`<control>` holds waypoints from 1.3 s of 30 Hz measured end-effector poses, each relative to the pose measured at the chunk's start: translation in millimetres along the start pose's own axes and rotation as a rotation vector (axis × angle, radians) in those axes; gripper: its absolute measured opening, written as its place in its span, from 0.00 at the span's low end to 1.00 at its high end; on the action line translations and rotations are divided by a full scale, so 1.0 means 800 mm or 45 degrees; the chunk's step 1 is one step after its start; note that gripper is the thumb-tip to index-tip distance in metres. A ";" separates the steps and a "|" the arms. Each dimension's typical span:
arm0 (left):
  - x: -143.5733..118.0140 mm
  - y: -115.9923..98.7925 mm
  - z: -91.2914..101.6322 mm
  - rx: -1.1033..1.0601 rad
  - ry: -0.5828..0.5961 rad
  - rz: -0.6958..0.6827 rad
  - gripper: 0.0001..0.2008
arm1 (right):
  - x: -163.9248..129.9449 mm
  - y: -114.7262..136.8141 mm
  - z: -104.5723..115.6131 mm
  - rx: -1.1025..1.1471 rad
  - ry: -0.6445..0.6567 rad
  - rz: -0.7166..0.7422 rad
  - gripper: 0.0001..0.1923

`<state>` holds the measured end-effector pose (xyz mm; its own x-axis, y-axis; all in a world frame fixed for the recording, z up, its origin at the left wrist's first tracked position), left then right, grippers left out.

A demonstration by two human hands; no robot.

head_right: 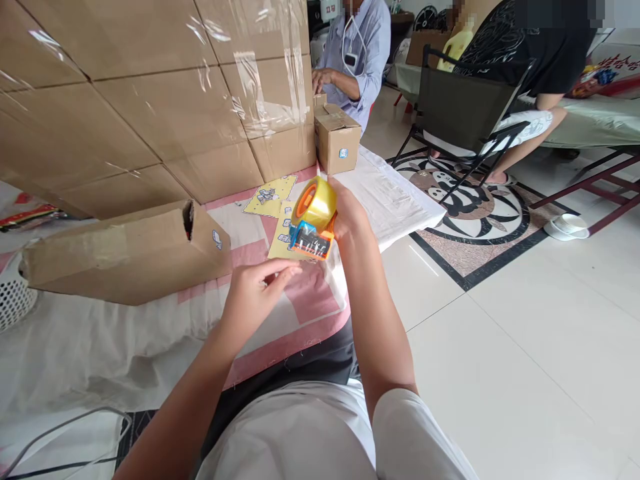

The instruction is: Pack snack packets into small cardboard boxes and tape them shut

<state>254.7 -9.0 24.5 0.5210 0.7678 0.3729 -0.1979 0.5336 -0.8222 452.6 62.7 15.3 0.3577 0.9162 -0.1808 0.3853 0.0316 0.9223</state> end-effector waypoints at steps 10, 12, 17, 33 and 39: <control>-0.036 0.009 -0.028 -0.510 -0.011 0.377 0.09 | -0.006 -0.021 0.011 -0.024 -0.254 -0.219 0.10; -0.027 0.015 -0.023 -0.514 -0.002 0.389 0.07 | -0.011 -0.021 0.007 0.010 -0.207 -0.235 0.10; 0.003 0.015 -0.003 -0.480 -0.050 0.216 0.07 | -0.047 -0.017 -0.035 0.106 0.269 -0.186 0.20; 0.017 0.027 -0.008 -0.524 -0.255 0.140 0.11 | -0.045 -0.066 -0.055 0.209 0.243 -0.219 0.09; 0.003 0.022 -0.038 -0.333 -0.131 -0.048 0.09 | -0.013 -0.083 -0.050 0.189 0.352 -0.198 0.10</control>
<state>277.8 -8.5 -2.0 0.4345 0.7882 0.4359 0.0482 0.4629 -0.8851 389.1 66.8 -30.6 0.0484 0.9792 -0.1972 0.5436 0.1398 0.8276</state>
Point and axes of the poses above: each hand's wrist, its own x-axis towards the middle knuckle, its own z-axis out of the back of the hand, y = z × x, the point moved 8 cm from there along x, towards the middle knuckle, and after that the axes turned 10 degrees about -x, right-handed, at the moved point
